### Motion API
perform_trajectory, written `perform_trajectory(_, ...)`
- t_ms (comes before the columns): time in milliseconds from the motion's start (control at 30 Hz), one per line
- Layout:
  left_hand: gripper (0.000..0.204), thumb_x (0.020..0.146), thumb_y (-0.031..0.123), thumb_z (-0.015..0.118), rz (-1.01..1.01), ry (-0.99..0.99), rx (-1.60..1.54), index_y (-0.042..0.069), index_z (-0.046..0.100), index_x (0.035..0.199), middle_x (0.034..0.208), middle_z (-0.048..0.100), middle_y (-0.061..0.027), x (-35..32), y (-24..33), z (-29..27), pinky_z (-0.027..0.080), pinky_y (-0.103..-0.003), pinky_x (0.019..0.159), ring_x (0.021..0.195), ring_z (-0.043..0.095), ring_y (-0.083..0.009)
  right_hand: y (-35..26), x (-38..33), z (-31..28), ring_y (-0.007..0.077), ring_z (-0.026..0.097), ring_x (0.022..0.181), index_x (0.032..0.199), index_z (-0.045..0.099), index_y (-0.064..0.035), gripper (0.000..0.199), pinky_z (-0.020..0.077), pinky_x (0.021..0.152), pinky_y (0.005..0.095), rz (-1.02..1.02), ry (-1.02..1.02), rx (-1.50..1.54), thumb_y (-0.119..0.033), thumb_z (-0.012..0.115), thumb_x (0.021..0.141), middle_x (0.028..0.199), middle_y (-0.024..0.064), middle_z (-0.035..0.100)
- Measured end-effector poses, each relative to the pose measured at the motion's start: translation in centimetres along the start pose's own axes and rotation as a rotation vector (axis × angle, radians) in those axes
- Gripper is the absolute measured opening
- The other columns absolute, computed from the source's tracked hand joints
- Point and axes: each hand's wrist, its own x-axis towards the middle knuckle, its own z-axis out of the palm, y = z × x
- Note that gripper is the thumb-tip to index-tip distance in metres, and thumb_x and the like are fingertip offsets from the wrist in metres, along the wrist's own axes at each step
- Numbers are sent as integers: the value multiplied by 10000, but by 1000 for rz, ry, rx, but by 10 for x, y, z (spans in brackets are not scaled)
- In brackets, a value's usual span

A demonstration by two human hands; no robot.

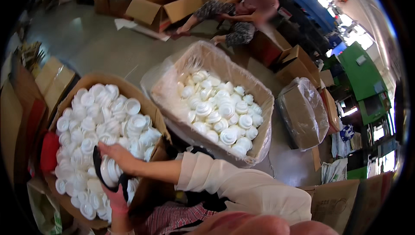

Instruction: The person sits on the floor and repeatedly picks up small white plastic containers and lids from a large cardboard box. They wipe the interior of each container with a brown cloth, then place the lid on top and set the assembled unit into a second box. The process continues throughout the clip.

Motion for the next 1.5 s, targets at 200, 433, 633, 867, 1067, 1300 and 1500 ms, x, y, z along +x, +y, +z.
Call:
perform_trajectory(200, 606, 855, 56, 628, 412, -128, -46, -20, 349, 1387, 1329, 472, -134, 24, 63, 22, 444, -315, 938, 1138, 506, -212, -60, -9, -33, 142, 554, 808, 1167, 530, -29, 312, 466, 748, 288, -488, 230, -488, -175, 609, 904, 864, 46, 588)
perform_trajectory(433, 762, 863, 338, 612, 102, -333, -715, 62, 238, 1467, 1382, 426, -215, 32, 73, 17, 548, -402, 813, 1223, 489, -376, -194, 136, -33, 226, 627, 632, 819, 665, -5, 163, 491, 597, 347, -774, 267, -706, -146, 680, 740, 714, 156, 654)
perform_trajectory(633, 566, 946, 293, 486, 111, -185, -694, 65, 309, 1433, 1352, 468, -181, 54, 42, -23, 504, -372, 861, 1191, 514, -323, -84, 13, 2, 335, 613, 857, 1278, 490, -144, 596, 491, 659, 422, -883, -56, -1110, -345, 710, 761, 1130, 145, 534)
perform_trajectory(867, 478, 961, 225, 470, 354, -141, -3, -23, 405, 1365, 1358, 467, -139, 34, 11, -37, 385, -360, 1012, 1227, 475, -254, -22, -32, 5, 393, 584, 879, 1369, 363, -63, 709, 501, 687, 432, -565, -345, -975, -337, 681, 798, 1187, 196, 444)
perform_trajectory(1067, 481, 980, 236, 458, 40, -212, -440, -11, 387, 1387, 1372, 452, -120, 27, 27, -30, 376, -341, 1015, 1237, 460, -217, -15, -26, 10, 388, 574, 858, 1286, 398, -28, 650, 504, 698, 421, -693, -302, -907, -285, 705, 774, 1155, 199, 438)
perform_trajectory(1300, 482, 991, 242, 452, -5, -270, -569, -3, 374, 1399, 1379, 444, -108, 29, 22, -26, 375, -330, 1012, 1241, 454, -197, -19, -30, 5, 372, 573, 871, 1272, 400, -25, 663, 509, 689, 418, -672, -272, -909, -258, 719, 740, 1132, 184, 437)
perform_trajectory(1500, 484, 991, 217, 451, -73, -271, -644, 1, 347, 1411, 1390, 427, -106, 31, 0, -41, 403, -348, 1005, 1248, 455, -210, -14, -30, 8, 371, 572, 882, 1269, 403, -28, 684, 512, 685, 415, -677, -252, -909, -245, 732, 709, 1134, 181, 438)
